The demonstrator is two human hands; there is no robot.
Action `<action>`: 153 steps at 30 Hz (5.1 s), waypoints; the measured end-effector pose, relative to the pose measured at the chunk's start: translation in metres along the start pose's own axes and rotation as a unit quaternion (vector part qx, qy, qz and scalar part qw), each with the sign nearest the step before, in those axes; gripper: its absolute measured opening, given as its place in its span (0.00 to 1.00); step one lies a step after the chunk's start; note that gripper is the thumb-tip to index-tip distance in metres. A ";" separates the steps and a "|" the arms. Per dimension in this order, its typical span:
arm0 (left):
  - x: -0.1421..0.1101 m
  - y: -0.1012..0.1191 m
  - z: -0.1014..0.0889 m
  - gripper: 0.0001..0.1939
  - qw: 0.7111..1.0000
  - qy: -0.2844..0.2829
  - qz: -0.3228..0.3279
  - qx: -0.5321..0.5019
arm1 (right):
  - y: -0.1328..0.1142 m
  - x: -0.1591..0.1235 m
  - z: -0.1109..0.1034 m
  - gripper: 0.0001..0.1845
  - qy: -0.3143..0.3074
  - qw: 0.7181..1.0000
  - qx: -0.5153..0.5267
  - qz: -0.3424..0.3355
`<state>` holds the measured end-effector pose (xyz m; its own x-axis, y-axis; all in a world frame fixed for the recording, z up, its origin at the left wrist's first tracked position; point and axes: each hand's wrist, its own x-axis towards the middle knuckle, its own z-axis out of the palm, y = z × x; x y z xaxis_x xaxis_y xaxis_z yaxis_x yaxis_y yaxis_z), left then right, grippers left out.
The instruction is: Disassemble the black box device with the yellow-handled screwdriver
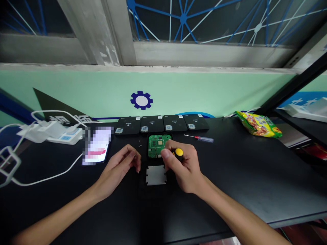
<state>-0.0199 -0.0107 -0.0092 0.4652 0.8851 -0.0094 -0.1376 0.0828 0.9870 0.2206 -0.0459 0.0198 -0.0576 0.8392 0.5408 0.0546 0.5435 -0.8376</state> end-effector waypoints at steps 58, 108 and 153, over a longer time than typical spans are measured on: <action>-0.007 0.010 0.009 0.16 0.980 -0.054 0.002 0.189 | -0.008 -0.006 0.013 0.19 -0.179 0.905 0.312 0.229; -0.009 0.009 0.009 0.16 0.961 -0.074 -0.001 0.266 | -0.012 -0.003 0.009 0.16 -0.183 0.948 0.178 0.190; -0.008 0.012 0.011 0.17 0.960 -0.086 0.014 0.266 | -0.023 -0.011 0.015 0.24 -0.242 0.948 0.134 0.159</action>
<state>-0.0160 -0.0220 0.0046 0.6113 0.7914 0.0004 0.2925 -0.2264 0.9291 0.2047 -0.0677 0.0322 -0.5350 0.8174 0.2135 -0.1064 0.1855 -0.9769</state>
